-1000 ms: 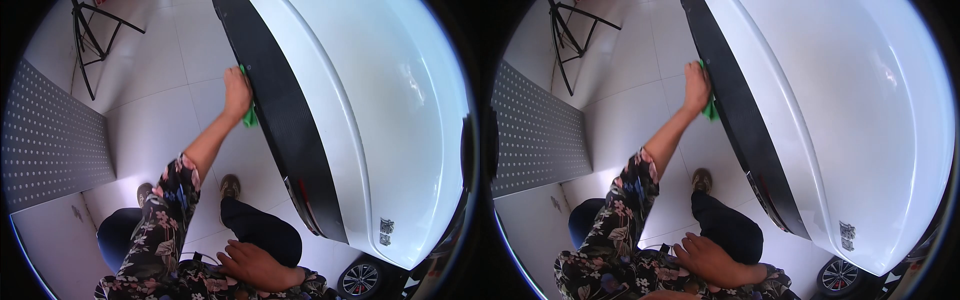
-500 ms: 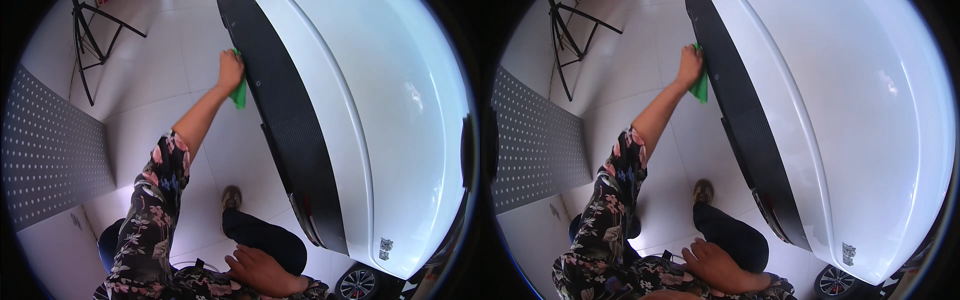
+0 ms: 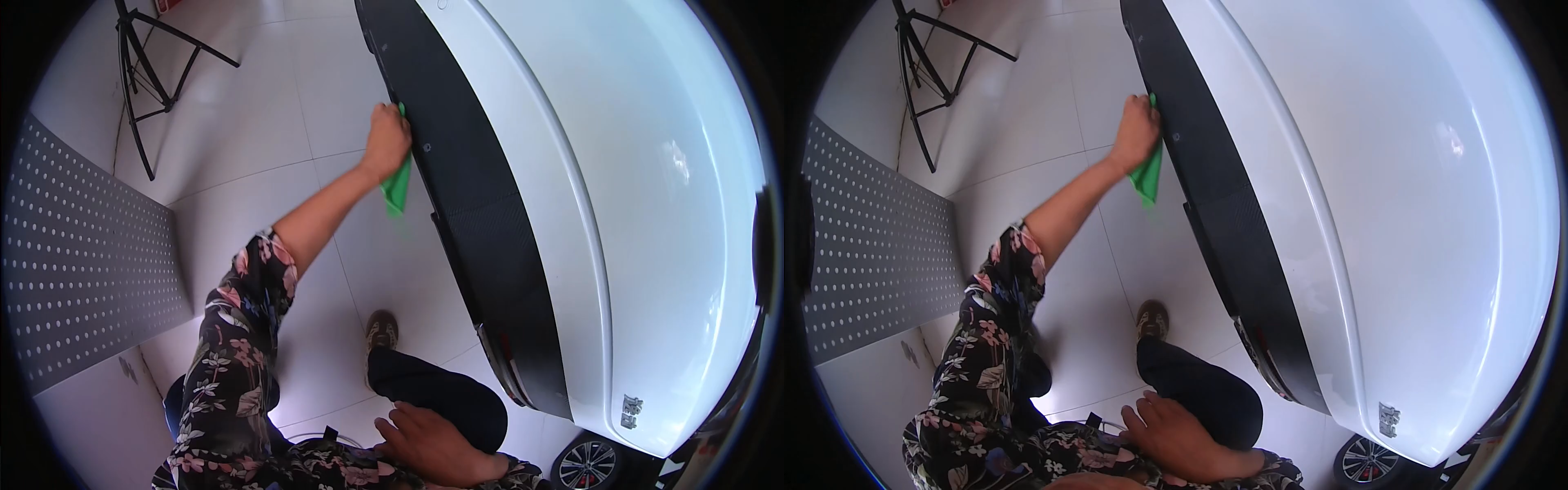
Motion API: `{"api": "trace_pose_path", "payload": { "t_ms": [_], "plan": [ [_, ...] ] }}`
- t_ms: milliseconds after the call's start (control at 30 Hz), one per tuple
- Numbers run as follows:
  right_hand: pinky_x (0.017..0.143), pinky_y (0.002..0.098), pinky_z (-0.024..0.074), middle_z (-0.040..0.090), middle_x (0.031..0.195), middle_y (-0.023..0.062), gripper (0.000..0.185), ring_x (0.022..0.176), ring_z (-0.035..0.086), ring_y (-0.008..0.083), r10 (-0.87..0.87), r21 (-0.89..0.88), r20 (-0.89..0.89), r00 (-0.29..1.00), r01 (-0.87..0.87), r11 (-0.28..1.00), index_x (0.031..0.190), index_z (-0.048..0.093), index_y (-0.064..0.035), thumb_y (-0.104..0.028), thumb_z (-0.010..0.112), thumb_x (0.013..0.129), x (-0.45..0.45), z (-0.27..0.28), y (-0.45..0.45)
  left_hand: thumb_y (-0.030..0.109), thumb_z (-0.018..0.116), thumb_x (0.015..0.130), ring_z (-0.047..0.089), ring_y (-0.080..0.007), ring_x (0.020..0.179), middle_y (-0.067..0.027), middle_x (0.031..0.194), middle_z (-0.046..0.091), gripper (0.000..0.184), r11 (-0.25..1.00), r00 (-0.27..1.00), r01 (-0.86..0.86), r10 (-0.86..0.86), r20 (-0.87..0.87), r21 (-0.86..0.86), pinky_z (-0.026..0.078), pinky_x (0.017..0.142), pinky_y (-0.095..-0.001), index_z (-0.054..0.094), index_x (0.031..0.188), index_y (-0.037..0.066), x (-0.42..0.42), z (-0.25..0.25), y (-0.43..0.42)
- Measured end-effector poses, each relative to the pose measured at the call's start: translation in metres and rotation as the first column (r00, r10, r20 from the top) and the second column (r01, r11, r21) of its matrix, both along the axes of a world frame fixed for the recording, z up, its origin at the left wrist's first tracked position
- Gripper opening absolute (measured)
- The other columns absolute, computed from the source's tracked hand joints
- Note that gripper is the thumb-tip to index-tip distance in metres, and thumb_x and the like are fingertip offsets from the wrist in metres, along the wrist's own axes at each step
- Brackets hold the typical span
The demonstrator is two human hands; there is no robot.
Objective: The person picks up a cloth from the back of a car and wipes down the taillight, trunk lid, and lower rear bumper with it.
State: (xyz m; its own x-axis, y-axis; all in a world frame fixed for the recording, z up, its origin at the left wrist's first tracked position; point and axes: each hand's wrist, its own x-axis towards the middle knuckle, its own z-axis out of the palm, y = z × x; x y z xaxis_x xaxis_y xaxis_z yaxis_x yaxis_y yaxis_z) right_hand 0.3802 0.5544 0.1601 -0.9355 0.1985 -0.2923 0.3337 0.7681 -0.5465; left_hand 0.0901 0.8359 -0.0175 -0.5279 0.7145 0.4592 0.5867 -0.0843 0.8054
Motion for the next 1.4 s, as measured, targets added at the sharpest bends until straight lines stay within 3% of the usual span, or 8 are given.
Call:
{"api": "trace_pose_path", "payload": {
  "t_ms": [167,200,433,633,767,1000,1067,1400],
  "plan": [
    [0.083,0.0377,0.0497,0.060,0.101,0.0191,0.040,0.107,0.058,0.0357,-0.032,-0.028,-0.018,0.999,0.031,0.999,0.114,0.055,0.0017,-0.027,0.062,0.088,-0.004,0.003,-0.003,0.005,0.047,0.087,0.050,-0.0472,0.090,-0.0316,0.084,0.056,0.018,0.990,0.981,-0.138,0.139,0.132,-0.016,0.042,0.082,-0.0514,0.055,0.081,-0.010,-0.052,-0.004,0.051],
    [0.083,0.0377,0.0497,0.060,0.101,0.0189,0.040,0.107,0.058,0.0355,-0.032,-0.030,-0.031,0.999,0.031,0.999,0.114,0.055,0.0016,-0.027,0.062,0.087,-0.003,0.004,-0.002,0.016,0.047,0.095,0.050,-0.0509,0.093,-0.0324,0.096,0.052,0.025,0.985,0.980,-0.007,0.041,0.196,-0.175,0.042,0.084,-0.0528,0.052,0.094,-0.009,-0.054,-0.011,0.051],
    [0.082,0.0373,0.0497,0.060,0.099,0.0186,0.039,0.105,0.059,0.0346,-0.017,-0.019,-0.014,1.000,0.017,1.000,0.113,0.056,0.0014,-0.028,0.062,0.088,-0.001,-0.003,0.004,0.011,0.048,0.096,0.046,-0.0469,0.091,-0.0314,0.097,0.045,0.017,0.995,0.964,0.087,-0.095,0.249,0.042,0.040,0.086,-0.0502,0.044,0.097,-0.006,0.012,-0.008,-0.021],
    [0.082,0.0370,0.0500,0.060,0.099,0.0182,0.039,0.105,0.059,0.0342,-0.060,0.034,0.027,0.998,0.059,0.998,0.113,0.056,0.0014,-0.027,0.063,0.087,0.004,-0.005,0.014,0.010,0.047,0.092,0.048,-0.0472,0.092,-0.0312,0.089,0.054,0.020,0.989,0.990,-0.143,0.143,0.001,0.037,0.040,0.086,-0.0521,0.053,0.087,-0.009,-0.068,-0.015,0.066],
    [0.082,0.0370,0.0504,0.060,0.099,0.0176,0.040,0.106,0.059,0.0340,-0.073,0.056,0.017,0.997,0.071,0.996,0.114,0.055,0.0011,-0.027,0.063,0.086,-0.001,-0.002,0.018,0.013,0.048,0.092,0.051,-0.0477,0.094,-0.0317,0.092,0.057,0.024,0.985,0.989,-0.130,0.138,0.059,-0.115,0.043,0.085,-0.0517,0.054,0.086,-0.009,-0.107,0.001,0.097],
    [0.083,0.0368,0.0510,0.060,0.100,0.0183,0.040,0.106,0.059,0.0340,-0.012,-0.004,-0.003,1.000,0.012,1.000,0.114,0.054,0.0007,-0.026,0.064,0.087,0.000,-0.006,0.002,0.009,0.048,0.093,0.049,-0.0466,0.097,-0.0304,0.102,0.047,0.017,0.983,0.973,0.148,-0.126,0.192,-0.108,0.042,0.086,-0.0503,0.046,0.102,-0.006,0.018,-0.010,-0.033],
    [0.082,0.0370,0.0512,0.061,0.101,0.0187,0.040,0.105,0.060,0.0340,0.012,-0.026,-0.006,1.000,-0.012,1.000,0.114,0.054,0.0010,-0.027,0.064,0.087,-0.003,-0.007,-0.003,0.004,0.046,0.092,0.047,-0.0450,0.093,-0.0292,0.098,0.046,0.012,0.976,0.942,0.216,-0.215,0.256,0.026,0.041,0.084,-0.0492,0.045,0.099,-0.006,0.058,-0.006,-0.065],
    [0.079,0.0362,0.0508,0.060,0.100,0.0185,0.038,0.104,0.059,0.0330,0.008,0.022,0.013,1.000,-0.008,1.000,0.113,0.056,0.0016,-0.026,0.062,0.088,-0.005,-0.004,-0.009,0.003,0.044,0.091,0.046,-0.0455,0.087,-0.0317,0.095,0.048,0.013,0.995,0.982,-0.096,0.088,0.167,0.038,0.040,0.081,-0.0491,0.049,0.089,-0.009,-0.012,-0.001,0.017]
  ]
}}
